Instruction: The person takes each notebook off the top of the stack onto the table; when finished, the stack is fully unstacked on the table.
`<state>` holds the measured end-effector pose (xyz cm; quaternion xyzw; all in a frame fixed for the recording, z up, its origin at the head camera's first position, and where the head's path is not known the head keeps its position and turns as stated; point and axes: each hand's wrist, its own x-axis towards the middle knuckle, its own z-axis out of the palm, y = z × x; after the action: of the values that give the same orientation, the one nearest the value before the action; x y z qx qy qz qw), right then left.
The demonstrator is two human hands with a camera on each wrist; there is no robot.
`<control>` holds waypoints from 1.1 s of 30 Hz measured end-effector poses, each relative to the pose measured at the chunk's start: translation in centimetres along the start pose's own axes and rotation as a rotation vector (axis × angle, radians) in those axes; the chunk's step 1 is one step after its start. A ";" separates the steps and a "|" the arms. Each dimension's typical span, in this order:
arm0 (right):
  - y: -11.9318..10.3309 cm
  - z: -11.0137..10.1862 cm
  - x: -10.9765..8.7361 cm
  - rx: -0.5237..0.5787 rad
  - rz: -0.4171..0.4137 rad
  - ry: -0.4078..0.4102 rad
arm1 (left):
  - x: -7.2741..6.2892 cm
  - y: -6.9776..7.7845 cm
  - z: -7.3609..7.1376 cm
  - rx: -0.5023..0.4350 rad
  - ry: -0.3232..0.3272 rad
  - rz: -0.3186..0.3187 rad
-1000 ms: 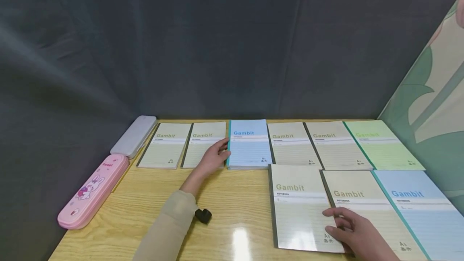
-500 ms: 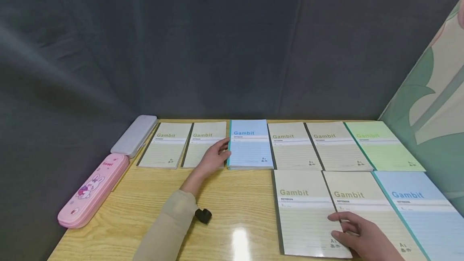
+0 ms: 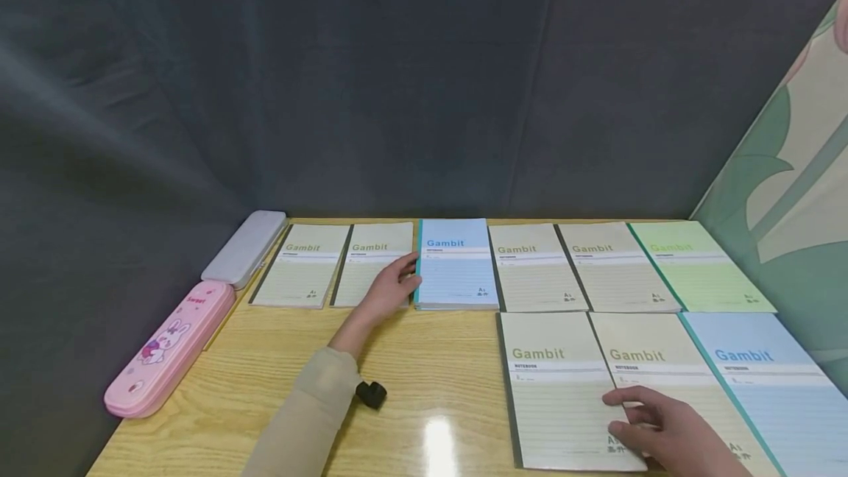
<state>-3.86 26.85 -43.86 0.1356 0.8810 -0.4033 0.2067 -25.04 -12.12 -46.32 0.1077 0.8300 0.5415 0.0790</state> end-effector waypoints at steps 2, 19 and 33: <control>-0.3 -0.3 -0.2 -0.021 0.000 -0.014 | 0.0 0.1 -0.1 0.004 0.003 0.000; -4.6 -1.5 -0.1 -0.140 -0.193 0.122 | 0.0 0.0 -0.2 0.007 0.011 0.009; -9.5 0.8 6.5 -0.119 -0.536 0.197 | -0.5 0.1 -0.1 -0.047 -0.037 0.021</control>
<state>-13.23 20.63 -41.17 -0.0760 0.9233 -0.3762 0.0139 -24.57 -12.33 -46.16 0.1243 0.8142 0.5597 0.0912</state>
